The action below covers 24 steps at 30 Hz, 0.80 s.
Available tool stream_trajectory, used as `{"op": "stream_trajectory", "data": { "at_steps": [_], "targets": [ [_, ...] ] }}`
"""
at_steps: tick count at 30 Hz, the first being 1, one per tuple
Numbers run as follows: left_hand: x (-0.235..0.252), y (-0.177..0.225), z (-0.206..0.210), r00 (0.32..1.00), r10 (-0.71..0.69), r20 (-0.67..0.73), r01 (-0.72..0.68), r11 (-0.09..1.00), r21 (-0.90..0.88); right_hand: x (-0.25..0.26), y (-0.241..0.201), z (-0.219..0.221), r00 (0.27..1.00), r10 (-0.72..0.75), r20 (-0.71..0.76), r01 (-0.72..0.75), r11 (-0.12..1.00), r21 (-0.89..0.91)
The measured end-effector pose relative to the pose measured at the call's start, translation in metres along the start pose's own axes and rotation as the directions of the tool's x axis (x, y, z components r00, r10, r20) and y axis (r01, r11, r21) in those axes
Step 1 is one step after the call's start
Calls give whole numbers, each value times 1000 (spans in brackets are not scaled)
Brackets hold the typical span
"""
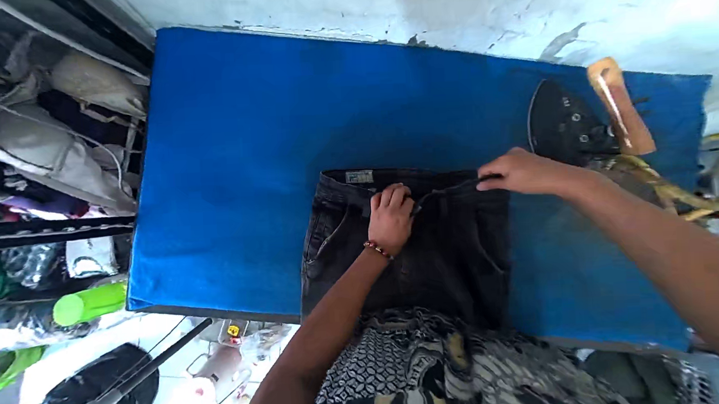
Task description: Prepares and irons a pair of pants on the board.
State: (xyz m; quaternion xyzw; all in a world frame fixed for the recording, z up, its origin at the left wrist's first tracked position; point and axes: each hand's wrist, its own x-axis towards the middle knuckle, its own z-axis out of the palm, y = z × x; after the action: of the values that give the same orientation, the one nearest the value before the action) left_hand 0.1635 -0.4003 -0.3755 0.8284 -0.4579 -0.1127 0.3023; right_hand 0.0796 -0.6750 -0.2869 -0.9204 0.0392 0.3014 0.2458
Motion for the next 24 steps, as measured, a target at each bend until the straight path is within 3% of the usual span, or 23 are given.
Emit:
{"op": "stream_trajectory", "data": {
  "at_steps": [2,4,6,8,11,13,16,17,20,22,24],
  "targets": [
    [8,1,3,989,-123,78,123,992,0,21,20,25,993,103,-55,-106,993,-53],
    [17,1,4,982,-167,91,167,986,12,29,22,45,953,221,-205,-225,974,5],
    [15,-1,8,988,-146,50,144,989,44,17,-8,70,834,271,-480,-258,961,95],
    [15,-1,12,990,-138,23,137,989,58,3,-56,105,719,188,-669,-220,975,38],
    [14,-2,16,991,-133,5,132,988,74,-4,-70,177,714,2,-700,-88,992,-87],
    [14,-1,19,992,-127,-10,127,988,91,-8,-38,199,757,44,-652,-111,992,-62],
    [14,1,13,994,-112,14,111,992,65,-24,-26,172,753,88,-652,-142,989,-30],
    [13,2,7,994,-100,35,99,995,20,-37,-19,148,718,130,-684,-203,979,-28],
    [-10,2,-25,997,-67,-28,65,996,-53,-78,31,50,510,376,-774,-461,879,124],
    [-47,-4,-52,964,-218,-149,222,975,10,-86,86,12,415,592,-691,-535,773,341],
    [-87,-22,-73,868,-432,-246,450,893,19,-77,117,1,343,755,-559,-590,636,498]
  ]
}}
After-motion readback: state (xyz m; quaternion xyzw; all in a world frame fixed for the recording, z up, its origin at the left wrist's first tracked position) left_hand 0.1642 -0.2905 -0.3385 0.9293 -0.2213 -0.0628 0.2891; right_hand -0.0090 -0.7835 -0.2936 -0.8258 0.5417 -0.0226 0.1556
